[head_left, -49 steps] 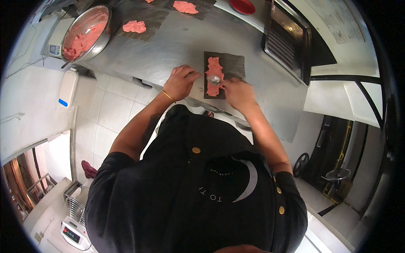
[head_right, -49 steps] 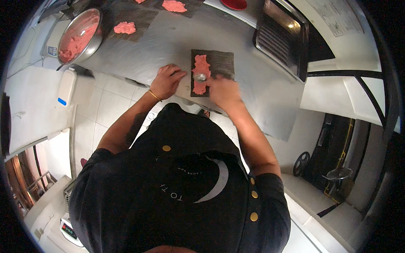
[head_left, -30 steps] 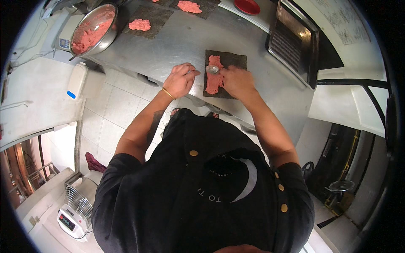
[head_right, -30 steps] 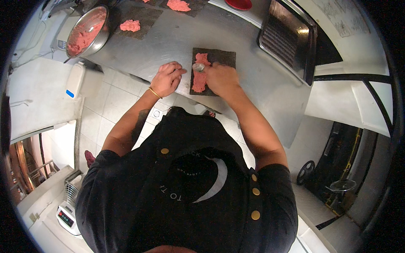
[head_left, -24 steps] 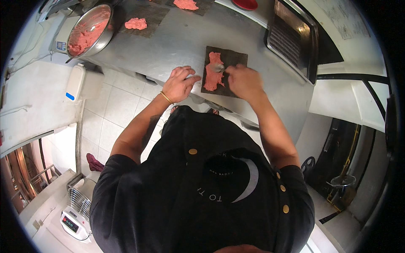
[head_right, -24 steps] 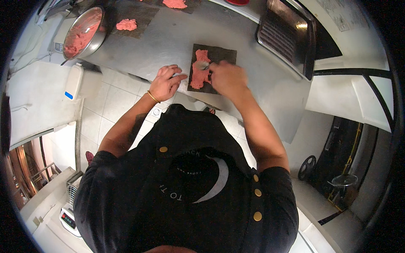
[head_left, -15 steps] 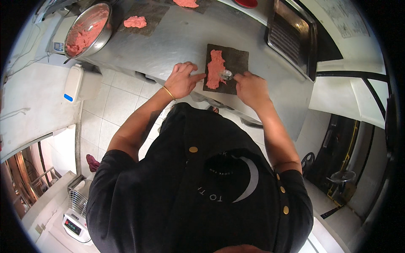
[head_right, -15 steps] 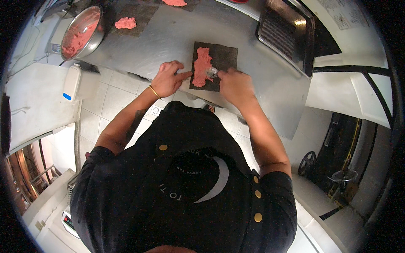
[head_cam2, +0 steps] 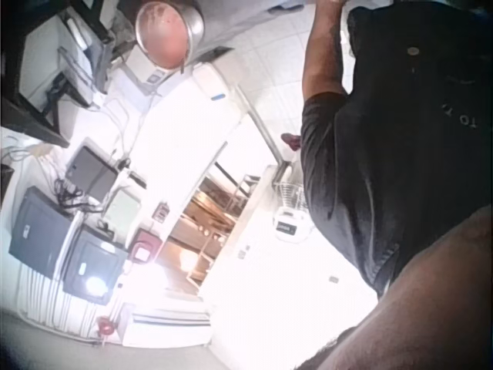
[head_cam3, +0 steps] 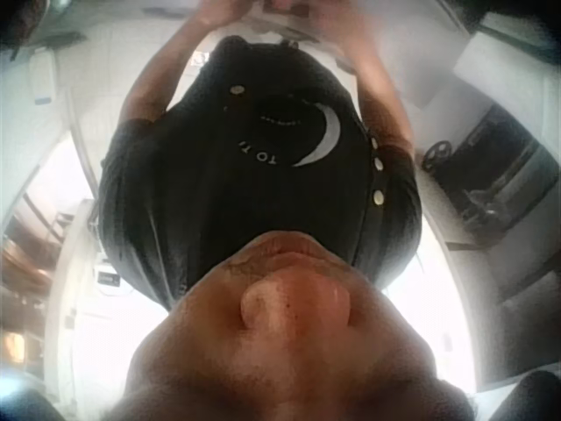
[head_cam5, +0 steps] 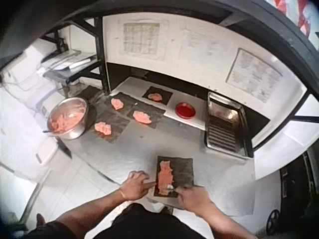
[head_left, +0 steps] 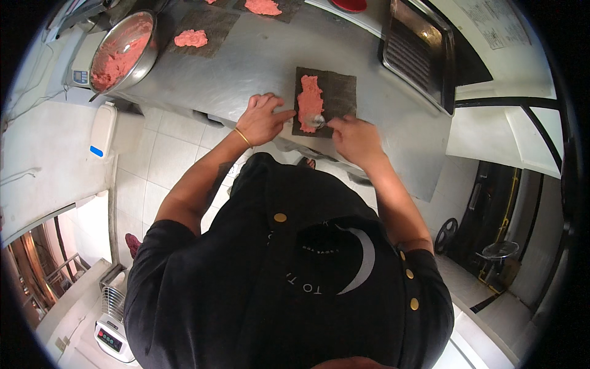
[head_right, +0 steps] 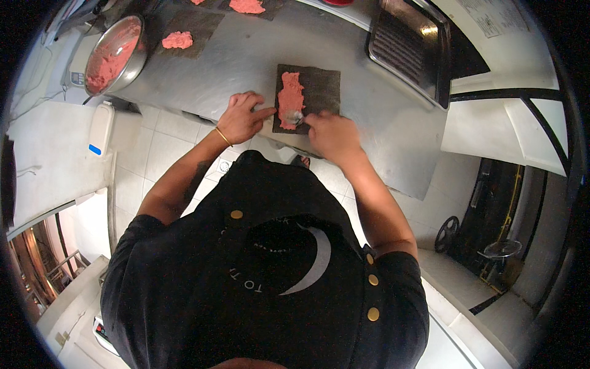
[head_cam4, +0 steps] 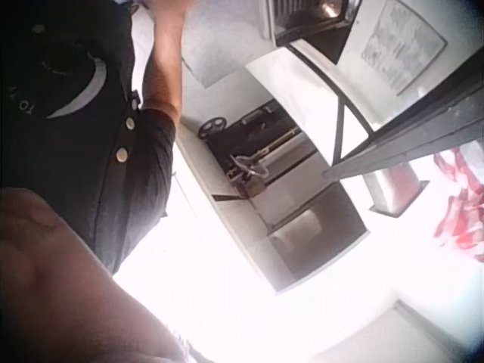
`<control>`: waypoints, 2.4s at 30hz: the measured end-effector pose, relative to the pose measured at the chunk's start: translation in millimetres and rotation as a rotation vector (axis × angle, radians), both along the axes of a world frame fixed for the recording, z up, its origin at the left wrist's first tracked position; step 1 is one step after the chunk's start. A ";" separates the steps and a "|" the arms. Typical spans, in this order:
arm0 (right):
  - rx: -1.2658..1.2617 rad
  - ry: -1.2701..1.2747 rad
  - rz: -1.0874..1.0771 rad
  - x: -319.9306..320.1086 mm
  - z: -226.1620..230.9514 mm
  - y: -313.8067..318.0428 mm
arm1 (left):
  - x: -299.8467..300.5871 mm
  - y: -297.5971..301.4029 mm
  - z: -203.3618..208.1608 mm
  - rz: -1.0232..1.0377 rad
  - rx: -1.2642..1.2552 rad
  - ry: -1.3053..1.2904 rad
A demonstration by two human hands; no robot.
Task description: The person spreads a pink paste onto seaweed sheets using a spoon and then rolls the sheets into cylinders by hand.
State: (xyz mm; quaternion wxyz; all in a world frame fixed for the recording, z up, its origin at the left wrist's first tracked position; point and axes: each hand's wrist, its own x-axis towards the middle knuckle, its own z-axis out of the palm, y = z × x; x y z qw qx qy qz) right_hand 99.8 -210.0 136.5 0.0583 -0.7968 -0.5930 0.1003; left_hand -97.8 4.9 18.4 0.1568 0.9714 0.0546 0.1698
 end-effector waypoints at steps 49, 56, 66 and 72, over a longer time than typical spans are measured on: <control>-0.179 0.429 0.215 73.3 -26.2 30.8 | 6.7 1.1 5.9 0.002 -0.043 0.006; -0.170 0.452 0.203 74.2 -18.7 26.2 | 6.6 1.2 10.3 -0.007 -0.066 0.009; -0.151 0.388 0.192 70.3 -25.8 17.1 | 6.2 1.9 7.0 -0.009 -0.044 0.001; -0.018 0.440 -0.024 78.8 -12.2 19.3 | 5.1 1.9 6.7 -0.007 -0.036 0.000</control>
